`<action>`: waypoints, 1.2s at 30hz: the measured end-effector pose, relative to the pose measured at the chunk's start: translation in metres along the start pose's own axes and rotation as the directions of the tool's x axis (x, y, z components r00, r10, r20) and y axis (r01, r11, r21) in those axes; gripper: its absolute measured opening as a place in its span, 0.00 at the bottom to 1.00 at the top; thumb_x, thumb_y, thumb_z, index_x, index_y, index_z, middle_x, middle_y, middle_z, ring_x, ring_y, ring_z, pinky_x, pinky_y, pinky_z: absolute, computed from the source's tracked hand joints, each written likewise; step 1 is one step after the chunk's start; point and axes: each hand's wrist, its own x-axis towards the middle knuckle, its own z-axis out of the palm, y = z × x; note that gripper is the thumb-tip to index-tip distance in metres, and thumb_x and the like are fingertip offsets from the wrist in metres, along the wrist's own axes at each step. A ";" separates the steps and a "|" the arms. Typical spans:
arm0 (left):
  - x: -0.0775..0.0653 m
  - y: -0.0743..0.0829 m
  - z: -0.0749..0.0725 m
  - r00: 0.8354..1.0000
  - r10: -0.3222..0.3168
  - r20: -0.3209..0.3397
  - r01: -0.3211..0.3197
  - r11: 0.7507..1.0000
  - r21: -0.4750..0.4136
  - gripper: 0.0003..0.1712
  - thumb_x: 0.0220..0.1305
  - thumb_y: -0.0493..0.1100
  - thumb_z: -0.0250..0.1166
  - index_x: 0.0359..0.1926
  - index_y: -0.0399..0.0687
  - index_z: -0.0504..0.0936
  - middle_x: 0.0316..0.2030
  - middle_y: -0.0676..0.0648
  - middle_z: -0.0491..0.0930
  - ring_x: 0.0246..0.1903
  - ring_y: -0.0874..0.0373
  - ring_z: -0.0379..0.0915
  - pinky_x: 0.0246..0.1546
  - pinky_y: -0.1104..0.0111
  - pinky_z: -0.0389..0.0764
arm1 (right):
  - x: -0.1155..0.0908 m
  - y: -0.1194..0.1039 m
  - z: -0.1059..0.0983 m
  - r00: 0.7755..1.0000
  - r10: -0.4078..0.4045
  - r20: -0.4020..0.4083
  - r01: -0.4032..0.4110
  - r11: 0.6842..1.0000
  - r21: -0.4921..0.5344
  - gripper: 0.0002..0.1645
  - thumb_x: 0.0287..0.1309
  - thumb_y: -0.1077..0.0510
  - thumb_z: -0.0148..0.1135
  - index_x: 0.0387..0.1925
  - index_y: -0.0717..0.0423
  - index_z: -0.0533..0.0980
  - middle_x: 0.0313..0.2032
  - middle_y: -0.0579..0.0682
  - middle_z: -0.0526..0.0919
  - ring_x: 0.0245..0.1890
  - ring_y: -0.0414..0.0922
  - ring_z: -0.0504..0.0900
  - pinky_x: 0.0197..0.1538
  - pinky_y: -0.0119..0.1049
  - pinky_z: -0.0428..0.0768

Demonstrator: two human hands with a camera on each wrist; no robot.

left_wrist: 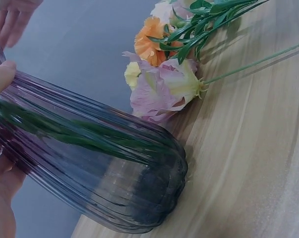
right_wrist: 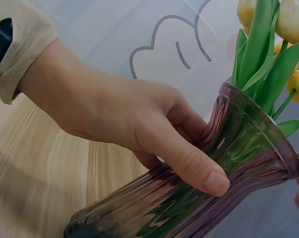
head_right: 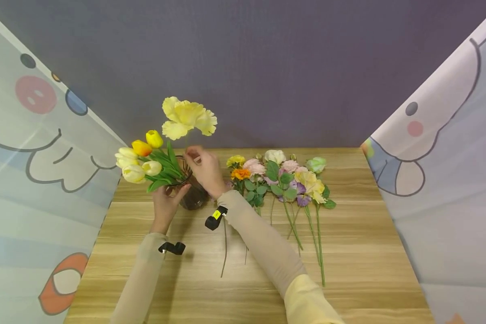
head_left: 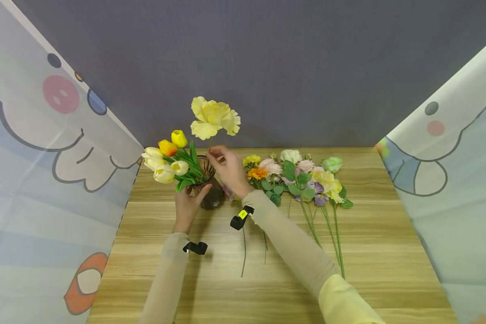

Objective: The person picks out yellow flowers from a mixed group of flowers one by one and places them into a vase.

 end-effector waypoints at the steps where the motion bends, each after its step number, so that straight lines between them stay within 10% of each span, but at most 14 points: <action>1: 0.000 0.000 0.000 1.000 0.004 -0.001 -0.004 1.000 -0.002 0.33 0.55 0.26 0.76 0.62 0.31 0.76 0.55 0.33 0.81 0.54 0.45 0.80 0.57 0.62 0.82 | 0.000 0.000 0.000 1.000 0.007 0.014 -0.006 1.000 -0.018 0.13 0.73 0.56 0.63 0.51 0.60 0.82 0.45 0.54 0.89 0.45 0.47 0.86 0.48 0.37 0.87; 10: 0.000 0.002 0.001 1.000 -0.005 -0.004 0.005 1.000 -0.021 0.33 0.55 0.27 0.77 0.62 0.32 0.76 0.56 0.32 0.80 0.54 0.51 0.79 0.56 0.65 0.81 | -0.010 0.007 -0.003 0.990 0.103 0.100 -0.094 0.991 -0.097 0.17 0.78 0.52 0.56 0.53 0.57 0.85 0.48 0.54 0.88 0.38 0.46 0.85 0.45 0.38 0.84; 17: 0.001 0.003 -0.001 1.000 0.013 -0.005 -0.013 1.000 0.005 0.33 0.55 0.27 0.77 0.61 0.30 0.75 0.55 0.31 0.80 0.53 0.47 0.79 0.52 0.46 0.84 | -0.031 0.028 -0.009 0.992 0.109 0.057 -0.107 0.994 -0.038 0.14 0.76 0.56 0.57 0.49 0.61 0.84 0.42 0.58 0.86 0.41 0.52 0.85 0.45 0.43 0.86; 24: -0.002 -0.021 0.002 1.000 -0.012 -0.023 0.013 1.000 0.029 0.33 0.53 0.26 0.78 0.61 0.33 0.77 0.52 0.34 0.82 0.47 0.59 0.78 0.44 0.72 0.81 | -0.057 0.057 -0.020 0.979 0.200 0.032 -0.195 0.974 -0.115 0.07 0.71 0.64 0.60 0.43 0.63 0.82 0.37 0.58 0.86 0.37 0.52 0.85 0.39 0.43 0.85; 36: -0.005 -0.036 0.001 0.999 0.012 -0.038 -0.008 0.994 0.107 0.25 0.55 0.26 0.75 0.55 0.31 0.80 0.47 0.30 0.82 0.48 0.39 0.82 0.44 0.42 0.86 | -0.099 0.094 -0.035 0.968 0.250 -0.014 -0.245 0.933 -0.264 0.07 0.68 0.61 0.67 0.42 0.62 0.83 0.30 0.52 0.84 0.27 0.44 0.81 0.30 0.36 0.80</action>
